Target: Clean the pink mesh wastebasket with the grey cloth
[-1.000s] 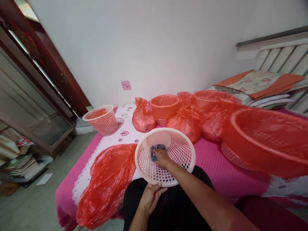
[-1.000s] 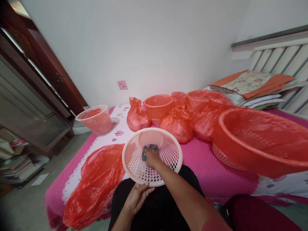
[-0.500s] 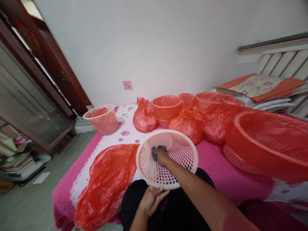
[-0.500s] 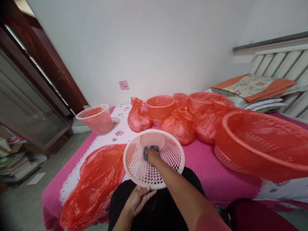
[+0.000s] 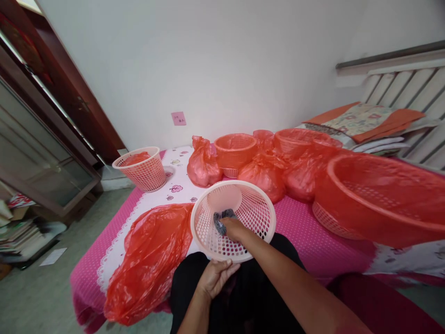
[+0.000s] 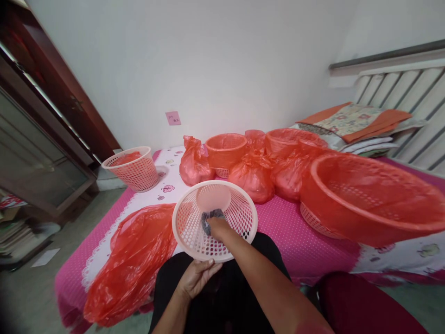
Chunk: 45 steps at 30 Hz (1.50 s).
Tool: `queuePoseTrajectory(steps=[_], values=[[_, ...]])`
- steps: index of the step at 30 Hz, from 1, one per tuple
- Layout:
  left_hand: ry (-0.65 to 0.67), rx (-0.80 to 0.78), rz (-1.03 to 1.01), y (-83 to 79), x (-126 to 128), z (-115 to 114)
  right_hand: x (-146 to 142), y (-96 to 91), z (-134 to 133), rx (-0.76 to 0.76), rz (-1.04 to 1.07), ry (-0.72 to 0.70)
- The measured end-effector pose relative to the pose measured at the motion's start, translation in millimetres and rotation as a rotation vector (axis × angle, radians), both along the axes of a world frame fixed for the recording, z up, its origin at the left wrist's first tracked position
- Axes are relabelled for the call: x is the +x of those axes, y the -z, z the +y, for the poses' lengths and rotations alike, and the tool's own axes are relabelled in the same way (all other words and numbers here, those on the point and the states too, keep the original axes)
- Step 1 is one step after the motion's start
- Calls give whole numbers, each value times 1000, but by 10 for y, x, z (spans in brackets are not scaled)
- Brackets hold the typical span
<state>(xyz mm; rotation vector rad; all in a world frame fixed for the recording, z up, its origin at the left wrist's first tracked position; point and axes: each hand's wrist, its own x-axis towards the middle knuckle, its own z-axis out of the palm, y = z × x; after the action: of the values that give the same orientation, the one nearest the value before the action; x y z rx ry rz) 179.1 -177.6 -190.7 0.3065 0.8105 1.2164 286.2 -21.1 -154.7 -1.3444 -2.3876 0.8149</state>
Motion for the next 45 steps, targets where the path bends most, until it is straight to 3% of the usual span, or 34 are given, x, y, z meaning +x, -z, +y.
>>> queuePoseTrajectory(steps=[10,18,26,45], values=[[6,34,-1,-41,-45,-31,216,-72,-648,45,-83,-120],[45,101,-18,-24,-64,-41,301,-131,-929,51,-32,-142],[46,62,27,-82,-25,-23,363,-442,-1059,69,-133,-220],[93,131,80,-11,-41,-19,389,-661,-1181,-5,-90,-229]])
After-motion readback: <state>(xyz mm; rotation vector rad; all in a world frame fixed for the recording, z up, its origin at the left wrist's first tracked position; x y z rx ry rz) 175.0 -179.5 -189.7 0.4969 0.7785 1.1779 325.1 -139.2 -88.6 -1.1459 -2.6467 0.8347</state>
